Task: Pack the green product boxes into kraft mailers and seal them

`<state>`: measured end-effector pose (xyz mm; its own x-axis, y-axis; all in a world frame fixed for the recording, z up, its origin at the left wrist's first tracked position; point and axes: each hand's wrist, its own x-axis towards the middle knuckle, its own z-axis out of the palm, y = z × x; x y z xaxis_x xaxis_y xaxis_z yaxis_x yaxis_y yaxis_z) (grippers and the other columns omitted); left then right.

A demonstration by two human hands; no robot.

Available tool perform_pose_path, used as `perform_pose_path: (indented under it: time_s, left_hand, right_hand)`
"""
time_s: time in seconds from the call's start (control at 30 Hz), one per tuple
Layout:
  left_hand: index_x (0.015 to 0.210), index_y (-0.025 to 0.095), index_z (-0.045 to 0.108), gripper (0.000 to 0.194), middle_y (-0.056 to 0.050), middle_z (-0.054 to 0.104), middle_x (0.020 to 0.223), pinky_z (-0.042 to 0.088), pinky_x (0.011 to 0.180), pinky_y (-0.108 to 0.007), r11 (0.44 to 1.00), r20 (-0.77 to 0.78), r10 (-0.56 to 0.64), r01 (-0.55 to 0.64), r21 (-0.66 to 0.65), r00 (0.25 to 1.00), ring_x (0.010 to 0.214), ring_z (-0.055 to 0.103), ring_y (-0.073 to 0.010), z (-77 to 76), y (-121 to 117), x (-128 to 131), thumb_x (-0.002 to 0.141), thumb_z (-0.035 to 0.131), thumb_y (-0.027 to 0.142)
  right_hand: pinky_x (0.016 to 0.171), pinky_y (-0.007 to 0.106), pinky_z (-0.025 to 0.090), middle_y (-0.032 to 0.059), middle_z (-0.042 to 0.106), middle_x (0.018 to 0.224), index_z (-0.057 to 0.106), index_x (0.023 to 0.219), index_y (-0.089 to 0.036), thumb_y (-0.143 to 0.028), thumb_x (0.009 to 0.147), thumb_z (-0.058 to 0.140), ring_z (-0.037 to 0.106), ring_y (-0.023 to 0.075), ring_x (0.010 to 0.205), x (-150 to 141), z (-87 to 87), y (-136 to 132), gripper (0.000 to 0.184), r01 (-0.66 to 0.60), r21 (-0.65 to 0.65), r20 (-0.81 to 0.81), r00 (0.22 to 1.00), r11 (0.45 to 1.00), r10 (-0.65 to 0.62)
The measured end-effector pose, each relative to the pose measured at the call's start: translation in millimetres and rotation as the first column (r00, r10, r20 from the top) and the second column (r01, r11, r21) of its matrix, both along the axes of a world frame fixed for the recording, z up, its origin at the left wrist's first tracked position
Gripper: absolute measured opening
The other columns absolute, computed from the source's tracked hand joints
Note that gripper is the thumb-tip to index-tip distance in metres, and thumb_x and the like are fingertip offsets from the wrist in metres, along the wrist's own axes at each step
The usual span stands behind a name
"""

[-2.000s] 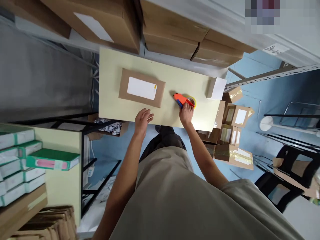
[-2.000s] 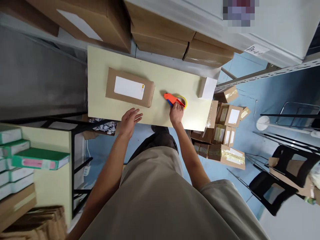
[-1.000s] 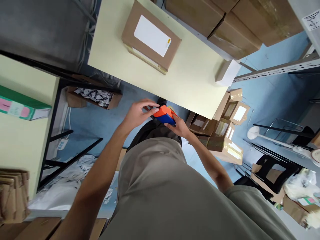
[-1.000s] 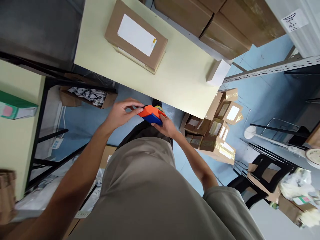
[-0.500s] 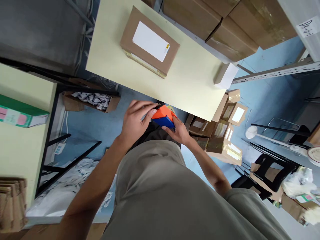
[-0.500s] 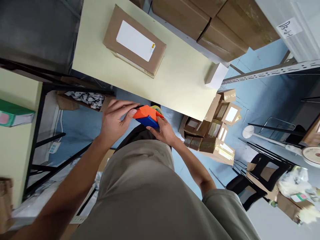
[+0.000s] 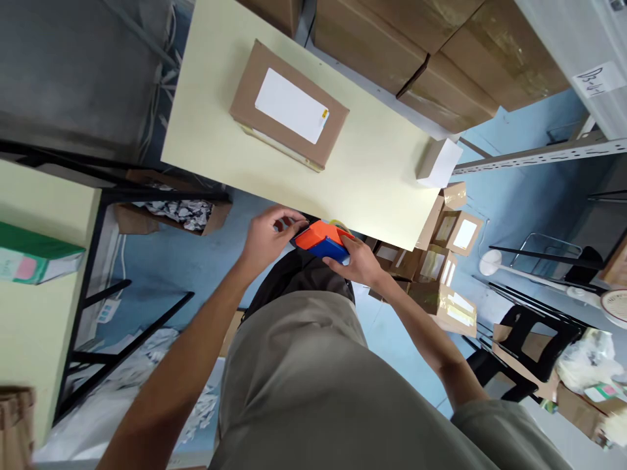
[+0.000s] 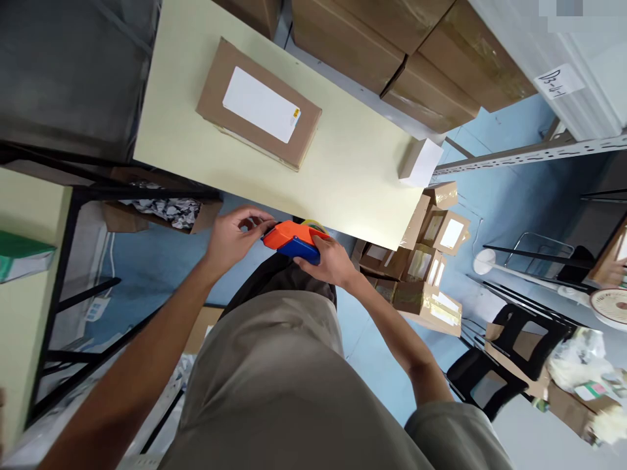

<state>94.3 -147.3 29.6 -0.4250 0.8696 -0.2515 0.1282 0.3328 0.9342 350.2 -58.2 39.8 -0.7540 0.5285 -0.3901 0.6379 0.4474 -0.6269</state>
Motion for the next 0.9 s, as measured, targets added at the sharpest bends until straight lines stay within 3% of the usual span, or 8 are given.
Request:
perform_pose_path:
  time_s: [0.1, 0.2, 0.33, 0.4, 0.6, 0.77, 0.9]
  left_hand:
    - [0.086, 0.027, 0.084, 0.026, -0.004, 0.082, 0.090, 0.062, 0.079, -0.035, 0.998, 0.017, 0.055, -0.055, 0.019, 0.998, 0.086, 0.073, -0.0227, -23.7, -1, 8, 0.094, 0.083, 0.052]
    - [0.085, 0.028, 0.085, 0.025, -0.004, 0.082, 0.089, 0.064, 0.083, -0.036, 0.990, 0.022, 0.135, -0.136, 0.028, 0.991, 0.088, 0.075, -0.0234, -41.6, -3, 8, 0.092, 0.085, 0.051]
    - [0.090, 0.028, 0.086, 0.017, -0.002, 0.084, 0.092, 0.065, 0.085, -0.035, 0.922, -0.023, 0.388, -0.388, 0.008, 0.921, 0.085, 0.076, -0.0207, -65.1, 0, -9, 0.091, 0.087, 0.045]
    - [0.090, 0.028, 0.086, 0.016, -0.001, 0.084, 0.091, 0.065, 0.083, -0.034, 0.905, -0.029, 0.424, -0.424, 0.014, 0.905, 0.084, 0.076, -0.0203, -76.9, 7, -19, 0.088, 0.089, 0.043]
    - [0.093, 0.027, 0.085, 0.020, -0.003, 0.083, 0.097, 0.066, 0.084, -0.031, 0.913, 0.071, 0.402, -0.406, 0.037, 0.913, 0.092, 0.078, -0.0200, -104.2, 49, -28, 0.089, 0.091, 0.045]
    - [0.097, 0.026, 0.085, 0.024, -0.003, 0.083, 0.100, 0.066, 0.087, -0.030, 0.904, 0.122, 0.416, -0.424, 0.053, 0.901, 0.095, 0.078, -0.0188, -123.1, 78, -35, 0.090, 0.091, 0.047]
    - [0.098, 0.026, 0.085, 0.021, -0.003, 0.083, 0.100, 0.065, 0.087, -0.030, 0.894, 0.113, 0.431, -0.441, 0.080, 0.895, 0.095, 0.079, -0.0181, -130.9, 89, -43, 0.092, 0.090, 0.045]
  right_hand:
    - [0.082, 0.043, 0.067, 0.0117, 0.082, 0.108, 0.072, 0.123, -0.024, -0.069, 0.108, 0.070, 0.082, 0.0339, 0.102, -1, -9.2, 2, 0.048, 0.011, 0.033, 0.046, 0.999, 0.999, -0.013]
    - [0.073, 0.041, 0.064, 0.0095, 0.080, 0.093, 0.073, 0.111, -0.026, -0.072, 0.107, 0.070, 0.081, 0.0334, 0.089, 11, -13.5, 6, 0.047, -0.016, 0.083, 0.113, 0.994, 0.996, 0.006]
    - [0.069, 0.041, 0.061, 0.0067, 0.079, 0.088, 0.074, 0.114, -0.027, -0.072, 0.104, 0.074, 0.078, 0.0321, 0.077, 36, -17.2, 20, 0.046, -0.011, 0.114, 0.240, 0.971, 0.993, -0.016]
    - [0.067, 0.040, 0.061, 0.0065, 0.079, 0.089, 0.074, 0.113, -0.027, -0.073, 0.105, 0.073, 0.078, 0.0317, 0.076, 43, -23.7, 29, 0.047, -0.008, 0.151, 0.262, 0.965, 0.988, -0.033]
    - [0.091, 0.049, 0.066, 0.0150, 0.080, 0.101, 0.070, 0.124, -0.021, -0.073, 0.112, 0.058, 0.079, 0.0373, 0.102, 33, -67.1, 60, 0.055, 0.053, 0.427, 0.229, 0.959, 0.903, -0.165]
    - [0.102, 0.055, 0.064, 0.0171, 0.079, 0.107, 0.069, 0.125, -0.020, -0.068, 0.115, 0.055, 0.078, 0.0380, 0.109, 17, -98.5, 74, 0.051, 0.086, 0.485, 0.221, 0.951, 0.870, -0.217]
    - [0.102, 0.054, 0.065, 0.0189, 0.080, 0.108, 0.070, 0.120, -0.019, -0.069, 0.115, 0.055, 0.078, 0.0378, 0.109, 7, -114.1, 72, 0.053, 0.130, 0.515, 0.189, 0.947, 0.847, -0.260]
